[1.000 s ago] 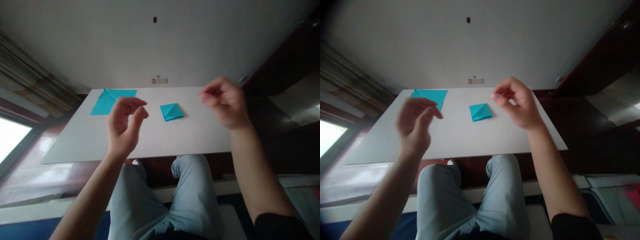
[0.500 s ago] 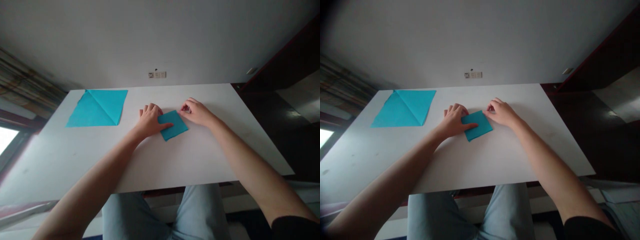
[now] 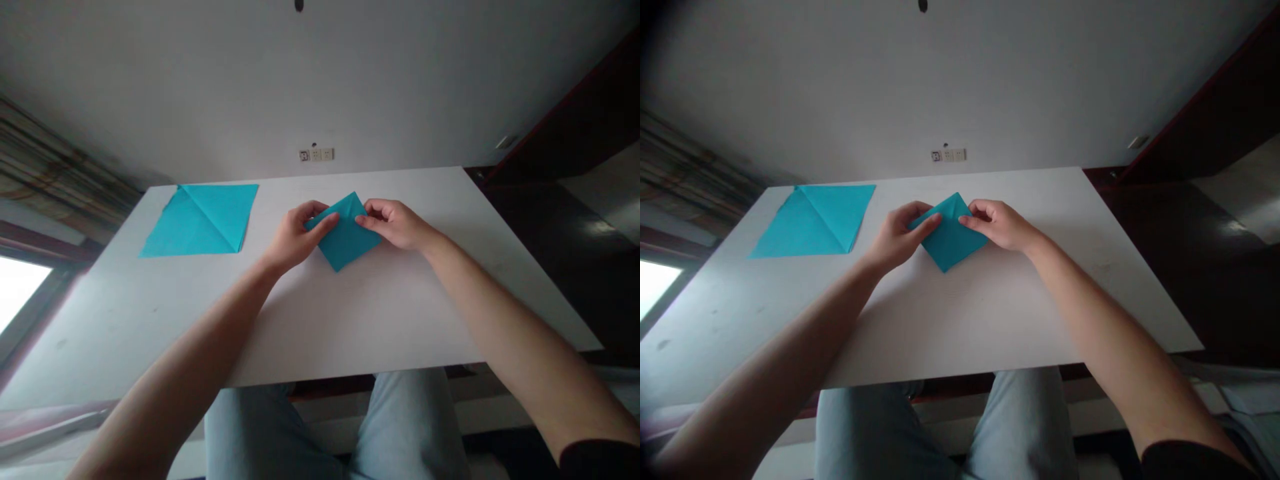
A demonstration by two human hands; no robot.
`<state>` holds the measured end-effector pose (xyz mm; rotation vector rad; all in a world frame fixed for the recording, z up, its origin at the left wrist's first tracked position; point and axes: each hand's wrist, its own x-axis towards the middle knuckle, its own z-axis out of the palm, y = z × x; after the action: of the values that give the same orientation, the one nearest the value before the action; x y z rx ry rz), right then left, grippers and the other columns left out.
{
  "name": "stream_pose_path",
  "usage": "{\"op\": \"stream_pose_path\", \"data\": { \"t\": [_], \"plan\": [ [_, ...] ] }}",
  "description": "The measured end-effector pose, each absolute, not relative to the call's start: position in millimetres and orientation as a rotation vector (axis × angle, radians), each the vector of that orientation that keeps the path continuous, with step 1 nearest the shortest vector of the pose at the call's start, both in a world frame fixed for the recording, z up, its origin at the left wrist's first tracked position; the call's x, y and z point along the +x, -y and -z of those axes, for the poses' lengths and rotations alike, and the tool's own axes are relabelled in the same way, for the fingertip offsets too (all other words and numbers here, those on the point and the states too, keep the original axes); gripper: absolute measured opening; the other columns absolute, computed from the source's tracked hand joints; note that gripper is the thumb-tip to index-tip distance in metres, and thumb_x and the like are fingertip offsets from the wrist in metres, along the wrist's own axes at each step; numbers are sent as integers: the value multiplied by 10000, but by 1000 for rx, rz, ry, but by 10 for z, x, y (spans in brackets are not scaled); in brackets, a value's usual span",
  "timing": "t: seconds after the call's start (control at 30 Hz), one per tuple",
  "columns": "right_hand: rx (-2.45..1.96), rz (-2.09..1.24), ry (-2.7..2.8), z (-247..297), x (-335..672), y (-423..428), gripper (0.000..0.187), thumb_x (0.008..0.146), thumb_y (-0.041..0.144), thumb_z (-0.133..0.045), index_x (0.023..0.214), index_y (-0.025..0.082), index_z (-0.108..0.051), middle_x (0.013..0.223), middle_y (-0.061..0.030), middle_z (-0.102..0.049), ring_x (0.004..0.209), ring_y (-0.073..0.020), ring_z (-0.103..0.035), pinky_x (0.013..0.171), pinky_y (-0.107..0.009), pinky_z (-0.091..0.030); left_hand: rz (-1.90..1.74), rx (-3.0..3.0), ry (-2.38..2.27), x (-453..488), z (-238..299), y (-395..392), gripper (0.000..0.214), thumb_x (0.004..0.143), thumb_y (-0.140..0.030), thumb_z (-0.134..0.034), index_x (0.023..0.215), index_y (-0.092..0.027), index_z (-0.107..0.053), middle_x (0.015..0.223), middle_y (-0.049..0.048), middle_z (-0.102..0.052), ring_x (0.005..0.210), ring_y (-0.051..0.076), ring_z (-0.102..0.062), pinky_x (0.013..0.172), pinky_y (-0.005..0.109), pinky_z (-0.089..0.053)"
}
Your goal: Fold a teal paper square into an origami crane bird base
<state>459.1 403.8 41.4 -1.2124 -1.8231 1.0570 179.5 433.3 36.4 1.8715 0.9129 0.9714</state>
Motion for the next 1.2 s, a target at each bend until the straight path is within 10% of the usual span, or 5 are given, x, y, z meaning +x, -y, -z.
{"op": "stream_pose_path", "data": {
  "t": [0.17,0.57,0.97,1.2],
  "plan": [
    [-1175,-1102,1879,-523,4568,-3968,816,874,1017,-983,802,274,-652,774,34,-545,740,-183,-457,703,-379,-365,-856,1911,-887,1739,-500,-4313,740,1110,-894,-772,802,-227,-686,718,-2,-547,684,157,-457,607,308,-360],
    [-1267,-918,1744,-562,4700,-4029,835,765,1069,-1018,832,270,-787,754,1,-638,747,-213,-522,741,-405,-447,-1057,1854,-938,1730,-377,-4373,510,1012,-710,-936,981,-217,-811,845,47,-777,730,174,-617,645,291,-441],
    [-1129,-1085,1719,-499,4705,-4033,616,873,807,-1117,1135,298,-891,882,-9,-759,854,-244,-668,810,-411,-536,-1032,1585,-830,1747,-297,-4462,571,920,-656,-1051,916,-258,-640,761,-29,-583,695,144,-453,607,251,-358],
    [-980,-1156,1698,-543,4700,-3993,641,902,686,-1149,1336,316,-858,1020,3,-749,911,-222,-685,810,-368,-553,-1034,1402,-948,1711,-210,-4476,538,988,-570,-1030,1297,-293,-686,925,6,-765,731,184,-630,623,263,-442]
  ]
}}
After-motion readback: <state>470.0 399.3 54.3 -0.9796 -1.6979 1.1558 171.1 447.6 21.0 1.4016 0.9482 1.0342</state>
